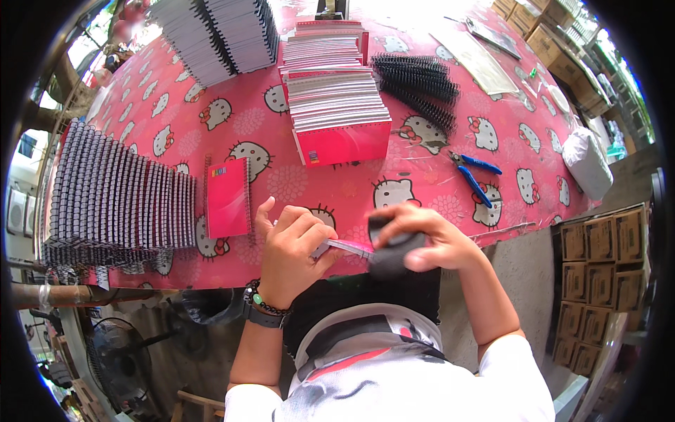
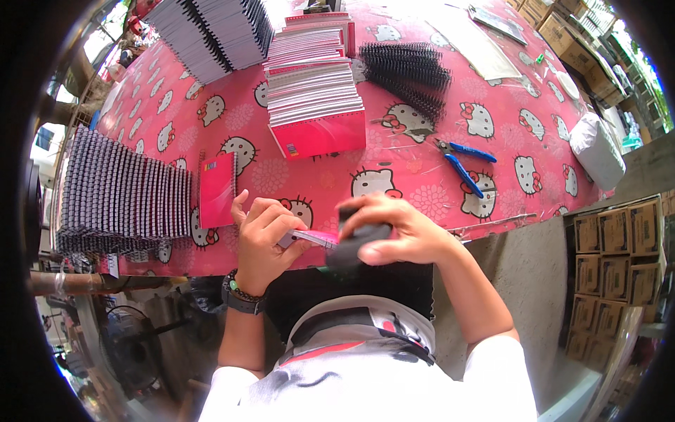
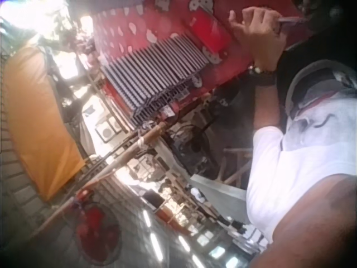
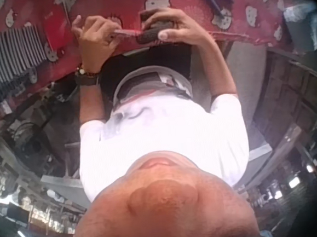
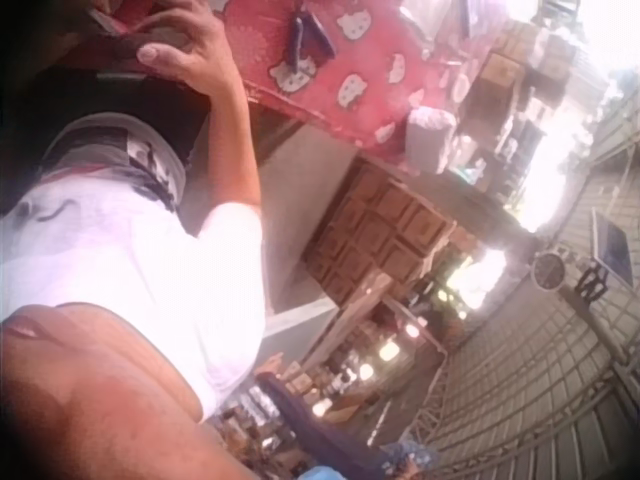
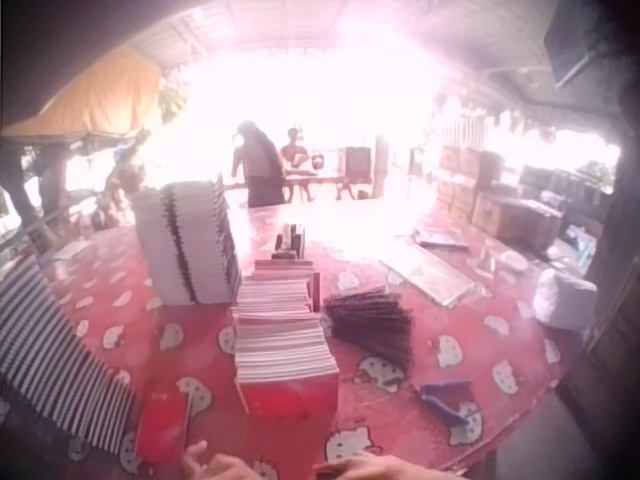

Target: The person assembles notebooks by sliding spiral coils through the punched holes of paper stacks and covers by hand.

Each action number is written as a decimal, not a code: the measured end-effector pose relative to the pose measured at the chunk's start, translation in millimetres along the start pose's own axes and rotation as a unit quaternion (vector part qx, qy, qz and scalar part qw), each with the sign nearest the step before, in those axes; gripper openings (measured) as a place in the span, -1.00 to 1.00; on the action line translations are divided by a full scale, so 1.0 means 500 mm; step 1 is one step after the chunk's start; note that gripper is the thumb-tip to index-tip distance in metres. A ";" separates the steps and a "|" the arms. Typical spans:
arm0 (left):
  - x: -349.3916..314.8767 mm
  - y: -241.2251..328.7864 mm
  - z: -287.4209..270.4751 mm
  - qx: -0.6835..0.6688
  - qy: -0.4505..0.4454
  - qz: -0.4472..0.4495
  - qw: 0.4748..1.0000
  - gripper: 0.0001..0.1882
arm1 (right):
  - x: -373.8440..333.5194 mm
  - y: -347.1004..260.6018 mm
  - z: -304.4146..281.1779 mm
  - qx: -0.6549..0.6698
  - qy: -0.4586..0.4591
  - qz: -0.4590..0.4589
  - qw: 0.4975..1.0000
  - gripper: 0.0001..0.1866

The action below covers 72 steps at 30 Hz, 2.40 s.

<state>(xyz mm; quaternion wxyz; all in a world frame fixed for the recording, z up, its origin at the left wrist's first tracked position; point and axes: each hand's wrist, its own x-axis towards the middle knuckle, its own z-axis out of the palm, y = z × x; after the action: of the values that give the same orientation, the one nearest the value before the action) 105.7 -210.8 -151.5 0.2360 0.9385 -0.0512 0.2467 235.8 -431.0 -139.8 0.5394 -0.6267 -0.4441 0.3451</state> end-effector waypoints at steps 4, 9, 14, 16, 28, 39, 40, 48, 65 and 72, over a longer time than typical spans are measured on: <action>-0.001 0.000 0.000 -0.005 0.003 0.009 1.000 -0.73 | 0.011 0.012 -0.014 0.071 0.061 -0.038 0.995 -0.46; 0.002 -0.004 -0.001 -0.013 0.000 -0.003 1.000 -0.76 | 0.049 -0.003 -0.012 -0.256 0.116 0.040 0.959 -0.51; 0.000 -0.009 0.006 -0.036 0.034 -0.004 0.999 -0.45 | 0.063 -0.033 -0.006 -0.068 -0.018 0.016 0.997 -0.49; -0.009 -0.012 0.009 -0.092 0.107 -0.051 0.989 -0.07 | 0.071 -0.012 0.003 -0.206 0.087 0.068 0.972 -0.39; -0.052 -0.051 0.087 -0.465 0.096 -0.191 0.859 -0.40 | 0.082 -0.017 0.006 0.083 -0.036 -0.047 0.995 -0.48; -0.055 -0.061 0.093 -0.486 0.094 -0.174 0.851 -0.41 | 0.113 -0.024 0.030 0.150 -0.020 -0.048 0.987 -0.54; -0.057 -0.063 0.096 -0.484 0.096 -0.170 0.853 -0.41 | 0.116 -0.026 0.034 0.069 -0.019 -0.047 0.996 -0.53; -0.063 -0.057 0.089 -0.458 0.073 -0.207 0.861 -0.41 | 0.131 -0.037 0.060 -0.151 0.057 -0.016 0.987 -0.54; -0.010 0.024 -0.001 -0.455 0.092 -0.170 0.869 -0.77 | 0.038 -0.097 0.044 -0.234 0.252 -0.145 0.928 -0.62; -0.003 0.048 -0.008 -0.407 0.144 -0.144 0.890 -0.76 | 0.074 -0.101 0.104 -0.149 0.194 -0.141 0.959 -0.70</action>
<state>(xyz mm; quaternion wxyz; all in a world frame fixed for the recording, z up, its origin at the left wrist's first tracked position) 97.6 -230.1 -139.3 0.6352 0.7113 0.0231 0.3002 192.8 -376.1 -97.7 0.5585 -0.6861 -0.4613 0.0674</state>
